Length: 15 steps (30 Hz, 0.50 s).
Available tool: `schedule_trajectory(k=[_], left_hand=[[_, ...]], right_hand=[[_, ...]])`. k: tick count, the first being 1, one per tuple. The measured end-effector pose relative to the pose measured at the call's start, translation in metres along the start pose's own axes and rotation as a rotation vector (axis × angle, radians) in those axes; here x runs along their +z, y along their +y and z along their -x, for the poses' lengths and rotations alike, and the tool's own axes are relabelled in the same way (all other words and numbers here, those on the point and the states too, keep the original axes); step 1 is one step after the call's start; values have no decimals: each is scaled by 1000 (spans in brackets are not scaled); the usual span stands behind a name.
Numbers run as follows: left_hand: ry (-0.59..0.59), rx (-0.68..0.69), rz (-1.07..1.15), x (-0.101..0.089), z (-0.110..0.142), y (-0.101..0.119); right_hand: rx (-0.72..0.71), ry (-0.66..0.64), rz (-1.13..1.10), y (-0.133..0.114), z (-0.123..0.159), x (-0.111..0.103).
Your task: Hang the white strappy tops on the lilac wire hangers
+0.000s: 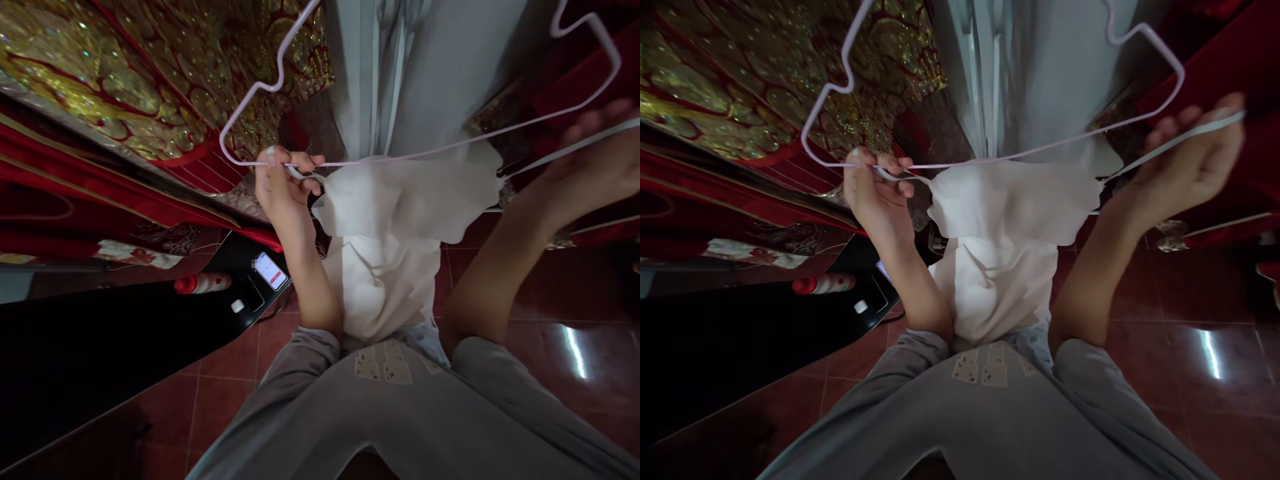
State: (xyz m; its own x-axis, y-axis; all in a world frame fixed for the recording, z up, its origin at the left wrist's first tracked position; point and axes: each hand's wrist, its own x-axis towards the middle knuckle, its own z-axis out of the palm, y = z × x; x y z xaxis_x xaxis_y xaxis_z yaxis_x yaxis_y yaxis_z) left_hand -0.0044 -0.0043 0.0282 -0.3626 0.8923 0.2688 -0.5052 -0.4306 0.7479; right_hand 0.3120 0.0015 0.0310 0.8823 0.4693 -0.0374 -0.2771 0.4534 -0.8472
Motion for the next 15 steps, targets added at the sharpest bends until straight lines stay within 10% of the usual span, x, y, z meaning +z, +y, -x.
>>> schedule_trajectory(k=[3,8,15], left_hand=[[-31,22,9,-2,1,-2],[-21,-2,-49,-6,1,0],[1,-105,-140,-3,6,1]], right_hand=[[-103,-101,28,20,48,6],[84,-675,131,20,98,15],[169,-706,-8,20,110,25]])
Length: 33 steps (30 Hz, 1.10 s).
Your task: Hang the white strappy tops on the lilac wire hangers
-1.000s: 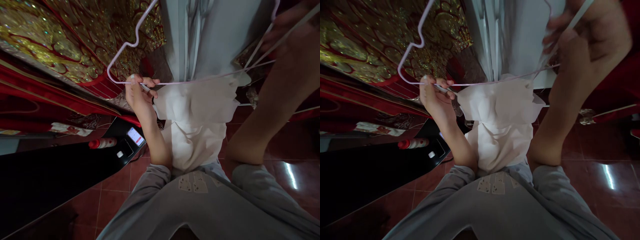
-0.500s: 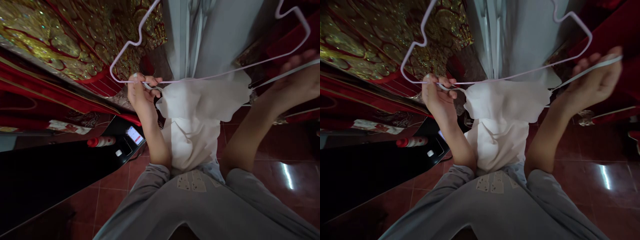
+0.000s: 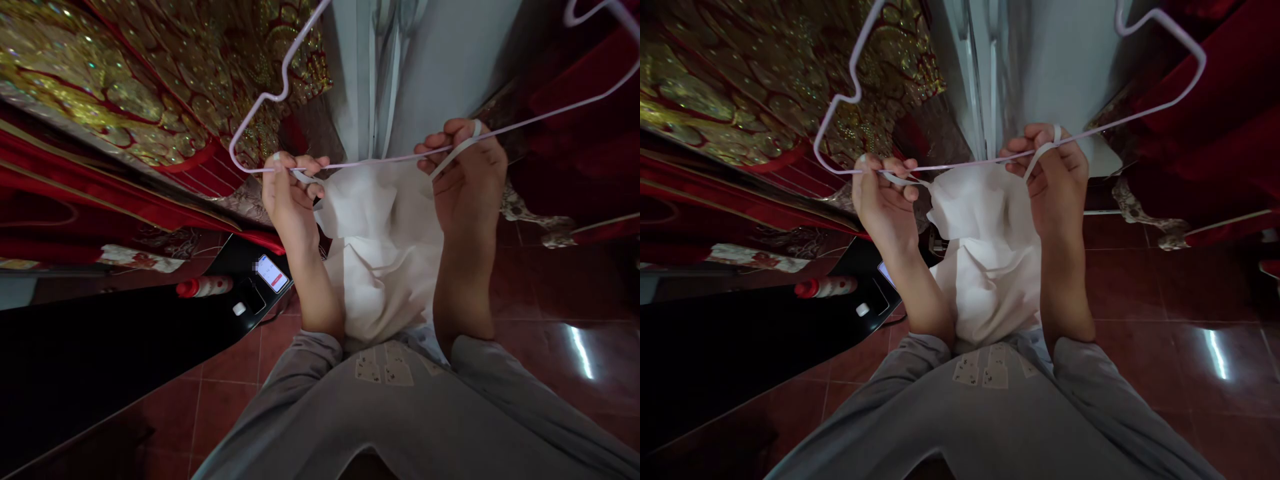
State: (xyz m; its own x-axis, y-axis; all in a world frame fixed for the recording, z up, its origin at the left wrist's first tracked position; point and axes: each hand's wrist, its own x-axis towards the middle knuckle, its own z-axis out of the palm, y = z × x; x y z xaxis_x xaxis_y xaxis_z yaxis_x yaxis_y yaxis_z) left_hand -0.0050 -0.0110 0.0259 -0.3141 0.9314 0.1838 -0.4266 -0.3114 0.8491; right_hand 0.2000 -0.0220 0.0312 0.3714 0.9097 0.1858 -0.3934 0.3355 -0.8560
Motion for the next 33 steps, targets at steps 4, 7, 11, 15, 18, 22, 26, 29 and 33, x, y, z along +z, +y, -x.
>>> schedule_trajectory(k=[4,7,11,15,18,22,26,29,33], left_hand=[[108,-11,20,-3,2,5],[253,67,-52,-15,-4,6],[349,305,-179,-33,-17,2],[290,565,-178,-48,-34,4],[173,579,-174,-60,-45,11],[92,498,-164,-74,-46,20],[101,405,-111,-73,-34,27],[72,425,-110,-63,-32,27],[-81,480,-257,-43,-43,32]], right_hand=[[-80,3,-45,-1,-3,-3],[-99,-4,-60,-5,-4,-5],[-56,4,-69,-7,-1,-3],[-24,7,-78,-9,3,0],[-22,-4,-67,-12,6,1],[4,-1,-20,-14,8,2],[24,3,-13,-12,6,-2],[25,4,2,-9,4,-4],[50,-7,-2,-5,3,-3]])
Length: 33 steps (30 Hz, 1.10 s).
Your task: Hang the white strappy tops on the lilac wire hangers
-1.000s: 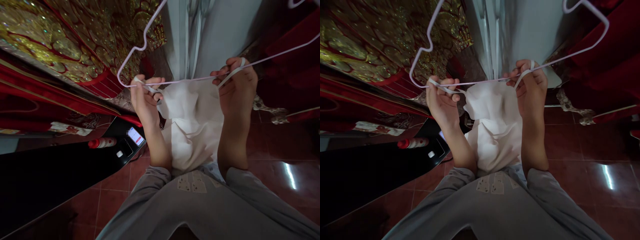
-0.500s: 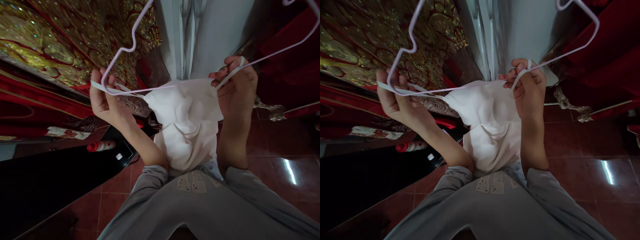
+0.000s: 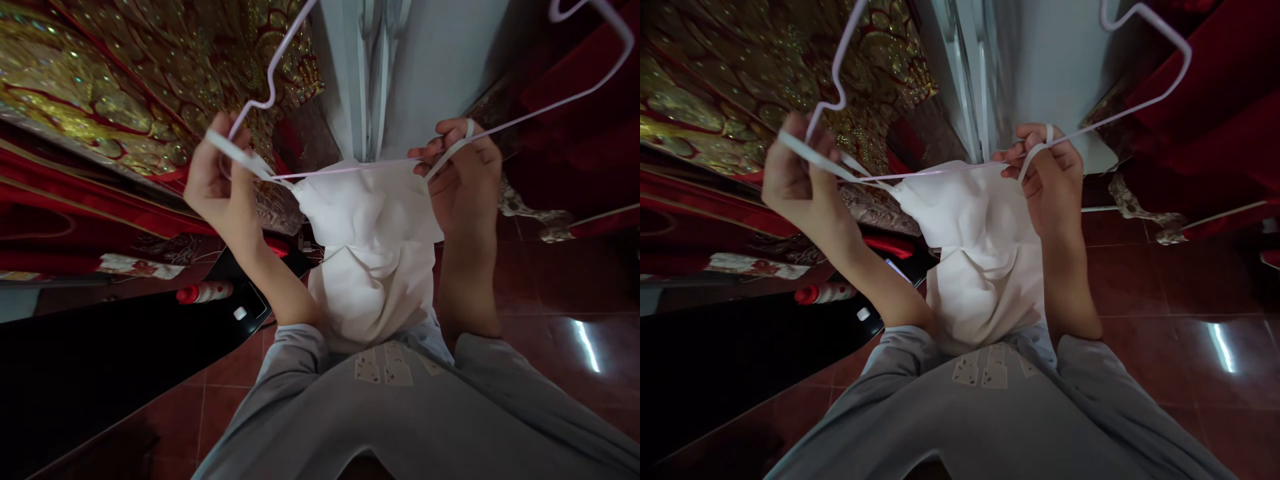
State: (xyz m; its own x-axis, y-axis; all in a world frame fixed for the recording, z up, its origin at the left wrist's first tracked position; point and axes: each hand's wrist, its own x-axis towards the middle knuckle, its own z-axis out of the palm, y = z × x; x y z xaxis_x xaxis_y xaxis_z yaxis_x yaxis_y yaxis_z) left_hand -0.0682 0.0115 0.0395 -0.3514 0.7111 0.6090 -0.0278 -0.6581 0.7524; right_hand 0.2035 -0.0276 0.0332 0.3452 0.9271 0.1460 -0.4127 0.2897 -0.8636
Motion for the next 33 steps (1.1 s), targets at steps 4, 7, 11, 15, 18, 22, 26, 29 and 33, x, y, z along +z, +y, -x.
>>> schedule_trajectory(k=[4,7,11,15,18,22,26,29,33], left_hand=[[-181,0,-199,14,-21,20],[-312,-87,-294,21,-32,40],[-408,-157,-346,24,-38,51],[-336,-42,-206,18,-33,32],[-87,-125,22,15,-17,11],[48,-554,253,26,21,-11],[-41,-431,275,39,52,-22],[-32,-322,283,41,52,-22],[-1,-319,174,35,38,-14]], right_hand=[[-17,14,-6,8,-1,2],[-13,13,24,14,-4,1],[20,9,50,15,-3,-1],[32,9,73,12,-1,-4],[34,-3,95,12,-2,-5],[1,10,96,15,-4,-3],[-62,-7,45,16,-4,-4],[-114,26,55,11,-8,-14],[-218,323,37,-6,-20,-39]])
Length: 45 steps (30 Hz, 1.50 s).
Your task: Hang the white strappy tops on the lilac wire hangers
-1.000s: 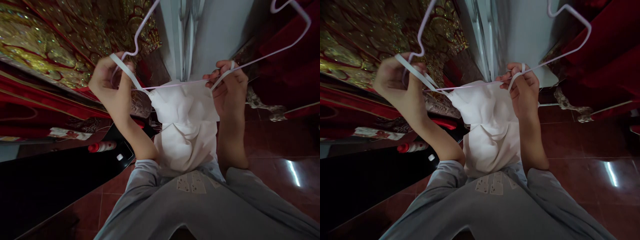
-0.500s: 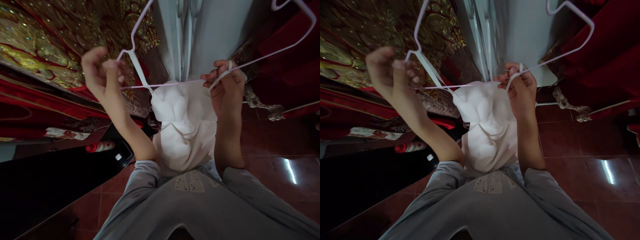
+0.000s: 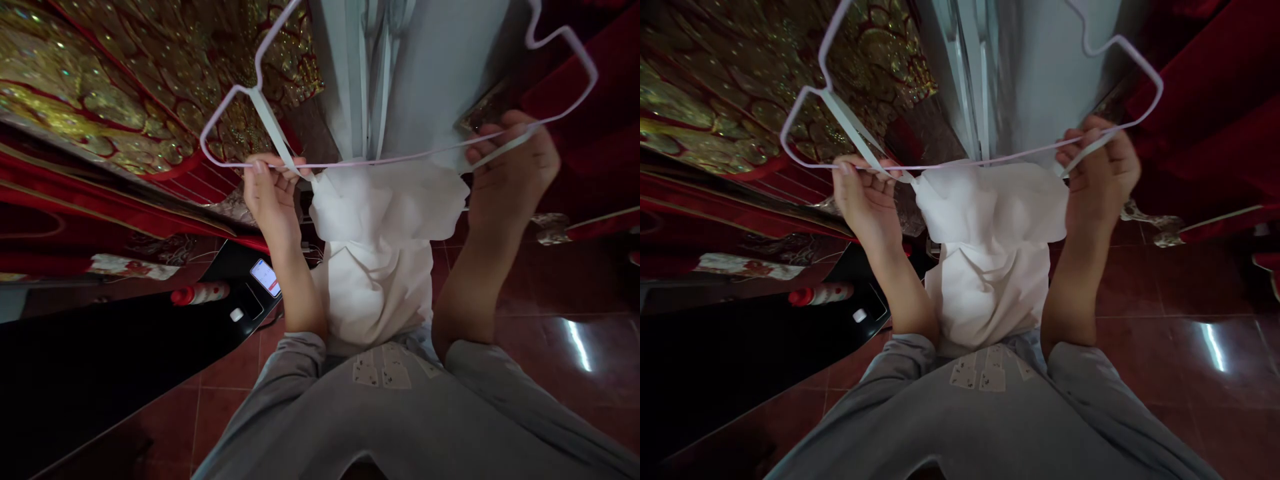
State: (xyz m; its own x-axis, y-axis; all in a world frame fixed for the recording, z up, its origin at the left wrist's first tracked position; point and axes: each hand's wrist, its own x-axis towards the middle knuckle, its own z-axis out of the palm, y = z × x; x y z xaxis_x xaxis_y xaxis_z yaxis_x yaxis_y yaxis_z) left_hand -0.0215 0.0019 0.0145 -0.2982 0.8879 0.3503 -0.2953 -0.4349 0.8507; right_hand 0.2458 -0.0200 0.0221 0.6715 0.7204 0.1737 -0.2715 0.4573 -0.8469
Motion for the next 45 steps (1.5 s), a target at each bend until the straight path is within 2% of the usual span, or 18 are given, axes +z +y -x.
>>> schedule_trajectory(k=[2,5,9,14,16,21,26,27,29,32,33,34,35,38,39,42,45], left_hand=[[-2,5,-17,-1,-3,4],[-60,32,51,-3,-5,4],[-80,31,143,-3,-5,-1],[-46,19,112,-2,-5,-1],[-40,12,95,-2,-5,0],[-26,-19,30,-3,-4,0],[-13,-6,37,-3,-6,-3],[-16,-2,48,-2,-7,-3],[-26,4,79,-1,-6,-5],[-43,10,135,1,-4,-8],[-48,8,147,2,-3,-9],[-49,6,154,2,-1,-9],[-50,6,155,3,0,-10],[-36,8,145,5,2,-11],[-27,12,144,6,3,-11],[-26,7,157,9,5,-12],[-24,-3,168,10,8,-14]], right_hand=[[-38,95,-4,-11,-13,-10],[-91,89,80,-29,-28,-15],[-217,-56,217,-42,-38,-5],[-370,-273,444,-47,-41,10],[-385,-323,515,-50,-41,12],[-434,-345,688,-59,-35,12],[-507,-520,886,-62,-26,16],[-530,-513,889,-61,-23,17],[-635,-401,790,-56,-15,19],[-795,-89,436,-39,6,21],[-787,-30,329,-32,15,21],[-740,-34,258,-24,23,20],[-641,-114,245,-15,31,19],[-210,-499,352,10,48,18],[-70,-560,347,16,50,19],[190,-491,119,27,51,28],[254,-410,-66,27,50,39]])
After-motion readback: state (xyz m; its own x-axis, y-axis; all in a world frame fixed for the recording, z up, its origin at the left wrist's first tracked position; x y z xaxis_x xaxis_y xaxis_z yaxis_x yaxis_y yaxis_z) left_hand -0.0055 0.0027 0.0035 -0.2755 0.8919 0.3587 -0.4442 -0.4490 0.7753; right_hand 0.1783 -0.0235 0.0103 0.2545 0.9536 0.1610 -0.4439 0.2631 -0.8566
